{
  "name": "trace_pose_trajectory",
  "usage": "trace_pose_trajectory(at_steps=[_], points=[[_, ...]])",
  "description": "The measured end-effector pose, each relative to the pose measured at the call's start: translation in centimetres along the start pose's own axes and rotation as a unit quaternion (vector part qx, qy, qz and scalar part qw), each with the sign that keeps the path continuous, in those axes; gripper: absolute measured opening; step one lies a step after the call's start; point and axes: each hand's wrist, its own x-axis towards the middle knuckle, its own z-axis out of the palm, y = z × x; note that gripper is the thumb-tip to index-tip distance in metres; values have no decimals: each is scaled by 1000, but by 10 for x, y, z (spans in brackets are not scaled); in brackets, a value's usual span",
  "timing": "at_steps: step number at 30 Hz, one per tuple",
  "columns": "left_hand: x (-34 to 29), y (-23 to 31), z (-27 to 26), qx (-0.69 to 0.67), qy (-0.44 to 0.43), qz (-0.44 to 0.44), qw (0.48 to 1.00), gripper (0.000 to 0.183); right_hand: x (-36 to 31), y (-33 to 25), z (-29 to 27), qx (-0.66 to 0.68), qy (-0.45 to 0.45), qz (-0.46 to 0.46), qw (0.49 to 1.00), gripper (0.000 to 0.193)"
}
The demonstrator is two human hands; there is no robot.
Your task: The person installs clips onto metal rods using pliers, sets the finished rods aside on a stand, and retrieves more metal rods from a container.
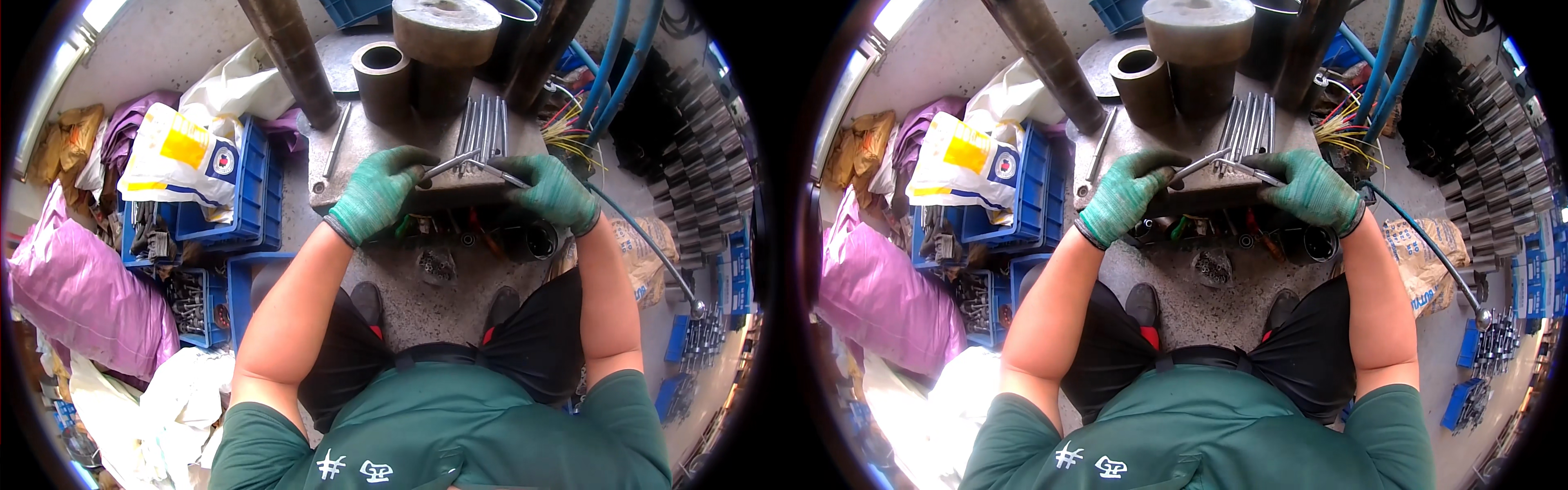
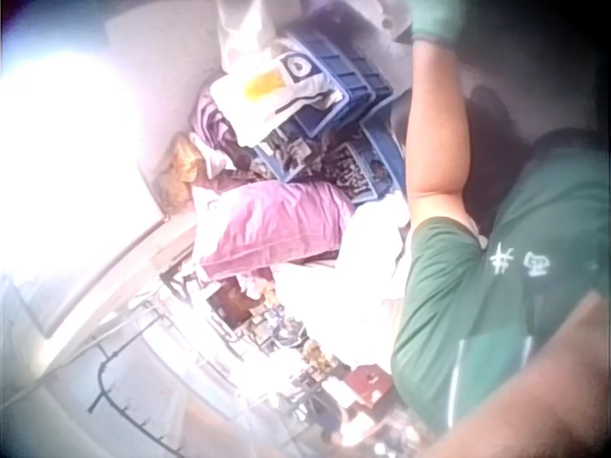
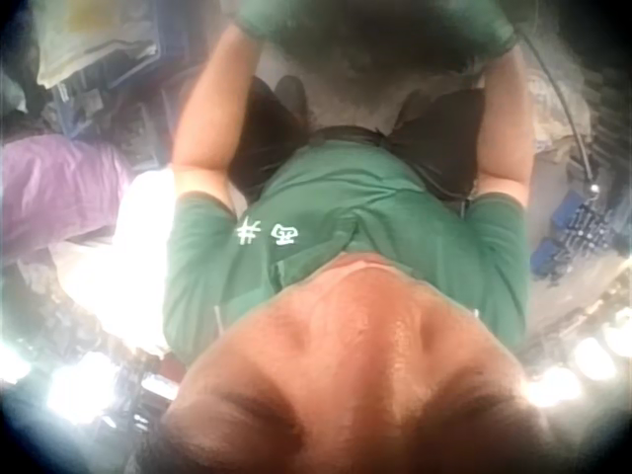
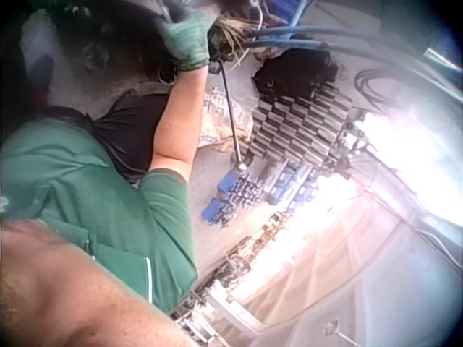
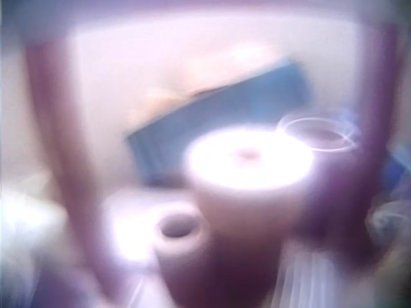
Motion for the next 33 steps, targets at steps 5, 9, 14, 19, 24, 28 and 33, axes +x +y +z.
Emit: trace_pose_trajectory(at_steps=[5,9,14,19,24,28,33], points=[[-3,5,1,56,-9,-18,998,33,5,7,8,-38,-18,-9,999,55],[-2,3,6,16,-32,-41,999,34,5,7,14,-55,-21,-60,996,53],[-5,7,11,-108,-42,-79,990,39,6,-2,18,-77,-35,-55,995,53],[-4,5,8,-190,-76,-119,972,38,6,0,16,-90,-41,-58,993,54],[-2,0,1,-259,-102,-152,948,37,9,3,25,-67,-5,-122,990,57],[-1,-5,-7,-359,-129,-126,916,40,15,12,34,63,-45,-93,993,58],[-2,7,-18,-246,-59,-49,966,50,15,17,32,178,-109,21,978,58]])
